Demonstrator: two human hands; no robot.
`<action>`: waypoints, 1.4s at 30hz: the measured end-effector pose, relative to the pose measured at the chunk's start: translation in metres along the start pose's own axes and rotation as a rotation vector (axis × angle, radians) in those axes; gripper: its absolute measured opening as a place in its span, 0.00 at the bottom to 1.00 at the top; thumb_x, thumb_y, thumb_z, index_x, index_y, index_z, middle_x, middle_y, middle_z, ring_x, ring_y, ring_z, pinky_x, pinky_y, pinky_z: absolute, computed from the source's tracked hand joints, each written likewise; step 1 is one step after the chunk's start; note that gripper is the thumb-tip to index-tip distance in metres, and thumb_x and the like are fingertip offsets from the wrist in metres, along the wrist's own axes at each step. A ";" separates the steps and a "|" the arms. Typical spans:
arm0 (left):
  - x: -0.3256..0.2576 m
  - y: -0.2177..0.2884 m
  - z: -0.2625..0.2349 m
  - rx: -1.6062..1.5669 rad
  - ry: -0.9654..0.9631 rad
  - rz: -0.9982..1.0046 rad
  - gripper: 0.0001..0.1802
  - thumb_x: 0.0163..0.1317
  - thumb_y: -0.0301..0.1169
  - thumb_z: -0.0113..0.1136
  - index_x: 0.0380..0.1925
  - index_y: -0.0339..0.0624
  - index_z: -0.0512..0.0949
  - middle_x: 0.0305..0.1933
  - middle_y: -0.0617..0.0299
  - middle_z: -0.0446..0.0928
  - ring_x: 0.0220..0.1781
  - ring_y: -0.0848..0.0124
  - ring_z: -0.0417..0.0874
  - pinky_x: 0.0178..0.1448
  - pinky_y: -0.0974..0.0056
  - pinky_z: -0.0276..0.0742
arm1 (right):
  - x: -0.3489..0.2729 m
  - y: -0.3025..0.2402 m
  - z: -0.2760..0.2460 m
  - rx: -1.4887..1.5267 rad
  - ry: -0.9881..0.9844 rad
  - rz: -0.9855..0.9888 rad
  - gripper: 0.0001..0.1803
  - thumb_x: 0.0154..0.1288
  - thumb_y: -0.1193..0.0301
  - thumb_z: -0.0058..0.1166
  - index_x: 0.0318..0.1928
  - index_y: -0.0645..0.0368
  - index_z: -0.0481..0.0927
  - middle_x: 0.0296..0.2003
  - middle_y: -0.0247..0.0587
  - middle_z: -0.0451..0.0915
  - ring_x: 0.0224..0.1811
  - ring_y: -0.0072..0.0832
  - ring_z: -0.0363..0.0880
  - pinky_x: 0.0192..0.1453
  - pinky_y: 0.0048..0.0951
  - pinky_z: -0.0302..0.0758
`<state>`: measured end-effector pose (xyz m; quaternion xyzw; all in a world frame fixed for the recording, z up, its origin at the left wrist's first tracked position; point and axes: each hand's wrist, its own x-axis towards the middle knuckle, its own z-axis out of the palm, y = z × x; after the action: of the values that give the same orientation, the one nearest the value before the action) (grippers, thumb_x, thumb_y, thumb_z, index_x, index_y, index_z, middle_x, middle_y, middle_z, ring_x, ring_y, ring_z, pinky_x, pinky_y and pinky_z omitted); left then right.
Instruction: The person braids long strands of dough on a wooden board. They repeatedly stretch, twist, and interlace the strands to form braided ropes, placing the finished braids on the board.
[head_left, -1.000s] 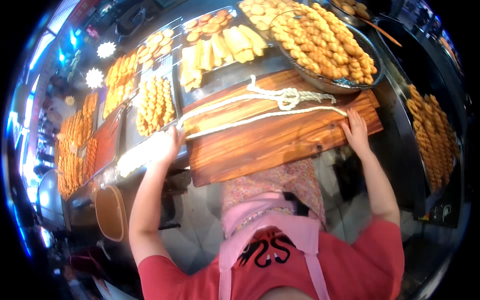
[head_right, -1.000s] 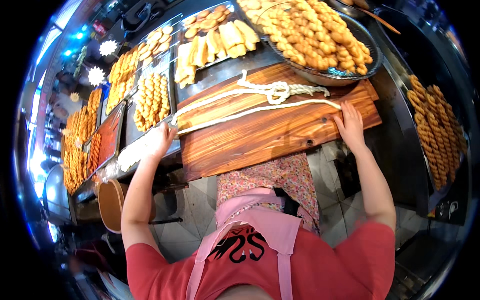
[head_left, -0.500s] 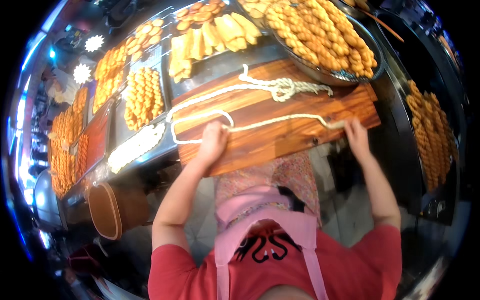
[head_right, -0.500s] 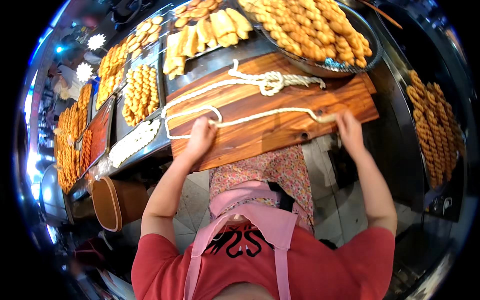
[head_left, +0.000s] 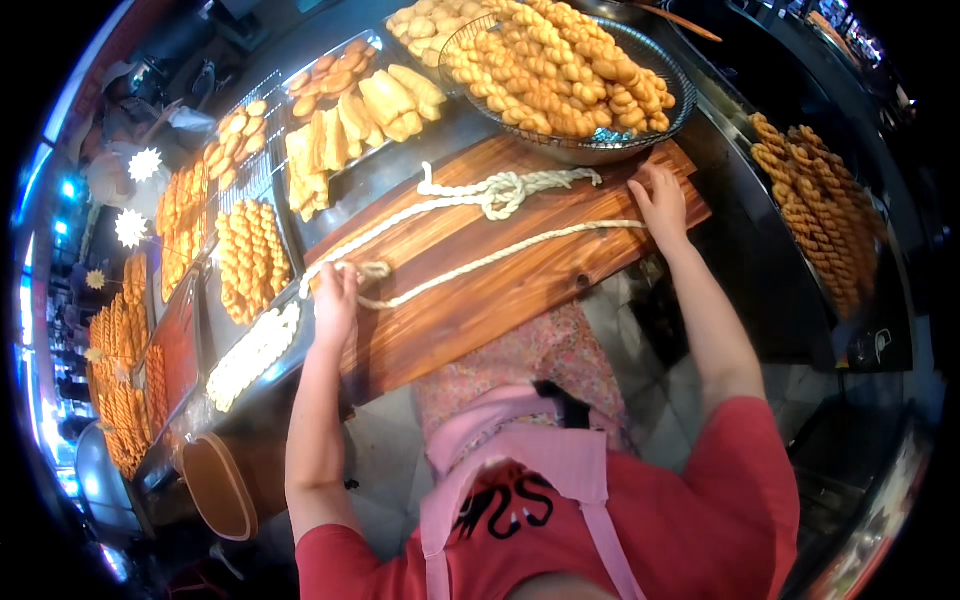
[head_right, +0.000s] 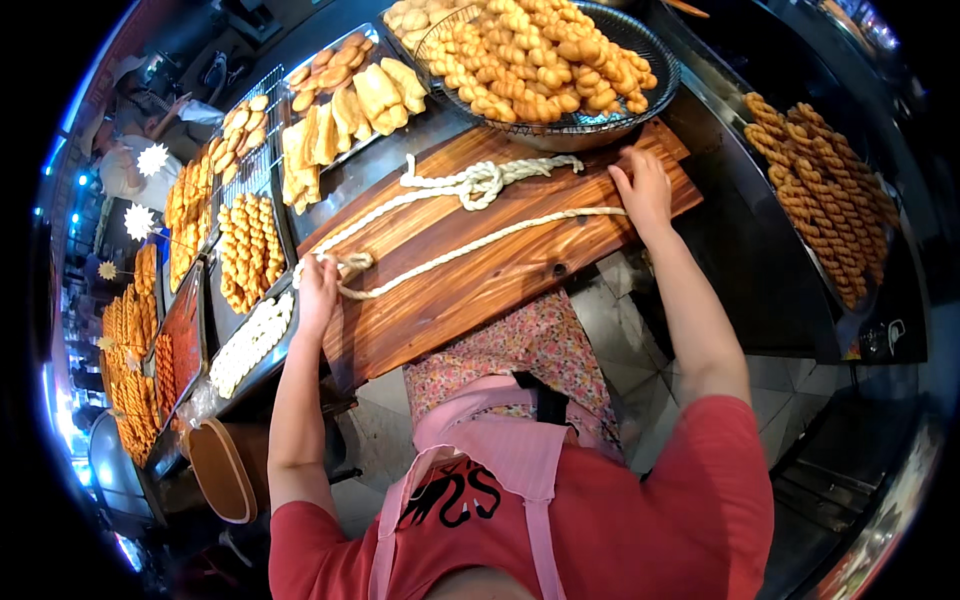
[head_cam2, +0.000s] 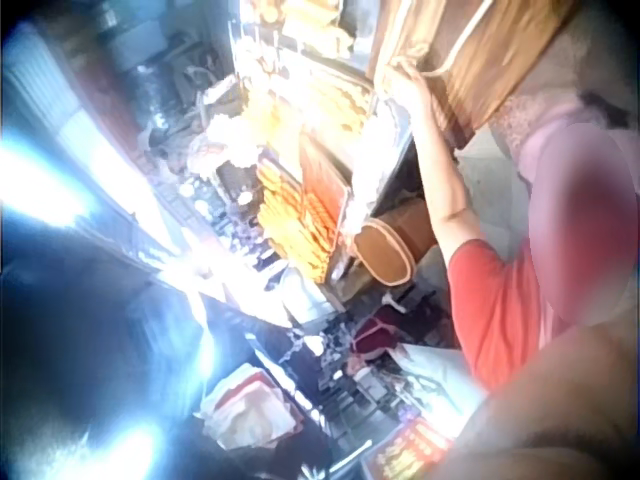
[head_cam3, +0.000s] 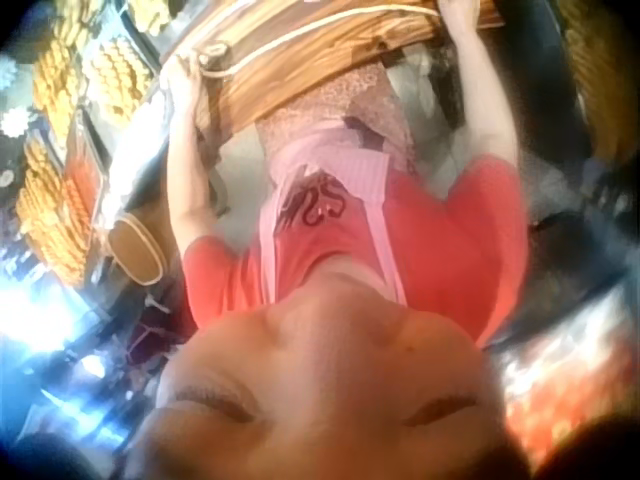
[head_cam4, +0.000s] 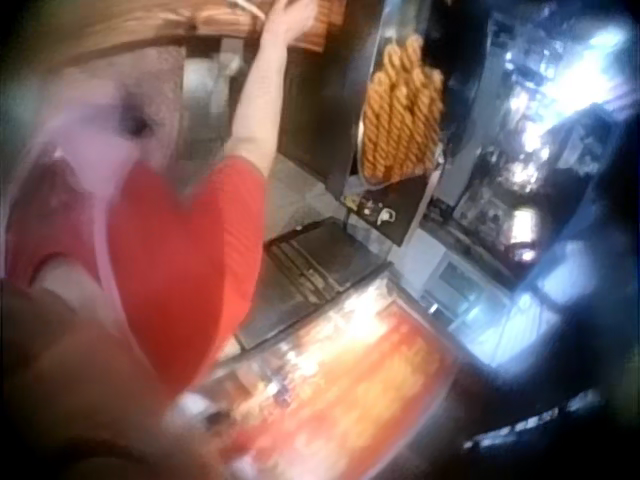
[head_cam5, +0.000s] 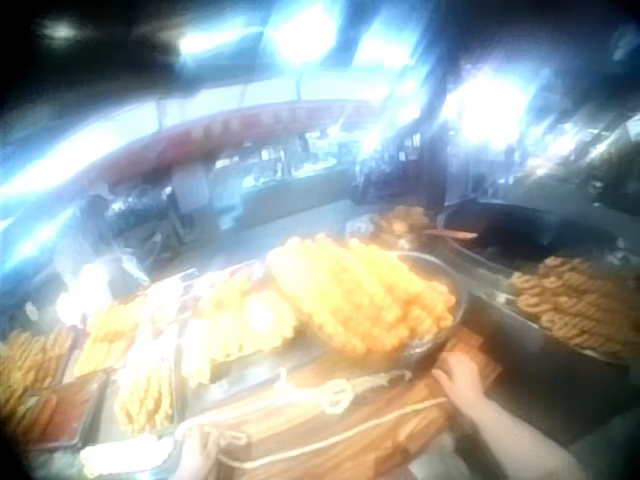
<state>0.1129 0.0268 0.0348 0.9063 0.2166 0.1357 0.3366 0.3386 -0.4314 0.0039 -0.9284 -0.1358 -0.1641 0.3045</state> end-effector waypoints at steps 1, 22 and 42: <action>0.009 0.006 -0.005 -0.031 -0.002 -0.060 0.13 0.69 0.34 0.51 0.34 0.36 0.63 0.22 0.54 0.72 0.22 0.66 0.75 0.26 0.61 0.71 | -0.001 0.015 0.018 -0.209 0.128 -0.053 0.19 0.63 0.63 0.54 0.50 0.63 0.74 0.50 0.51 0.74 0.57 0.45 0.70 0.64 0.49 0.61; -0.047 -0.080 -0.018 0.077 -0.073 0.020 0.12 0.71 0.37 0.47 0.37 0.40 0.62 0.24 0.57 0.73 0.20 0.70 0.74 0.23 0.64 0.70 | -0.051 0.013 -0.007 -0.035 -0.177 -0.253 0.12 0.61 0.67 0.55 0.44 0.57 0.80 0.48 0.46 0.79 0.55 0.42 0.73 0.59 0.44 0.66; -0.023 -0.037 -0.025 0.049 -0.039 -0.067 0.16 0.69 0.39 0.50 0.38 0.36 0.63 0.28 0.50 0.77 0.27 0.62 0.79 0.31 0.60 0.74 | -0.001 0.042 0.016 -0.135 0.078 -0.298 0.13 0.61 0.71 0.53 0.46 0.55 0.80 0.43 0.47 0.81 0.50 0.43 0.77 0.57 0.42 0.69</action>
<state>0.0716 0.0544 0.0261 0.9090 0.2436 0.1011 0.3227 0.3561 -0.4546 -0.0307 -0.9091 -0.2488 -0.2522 0.2190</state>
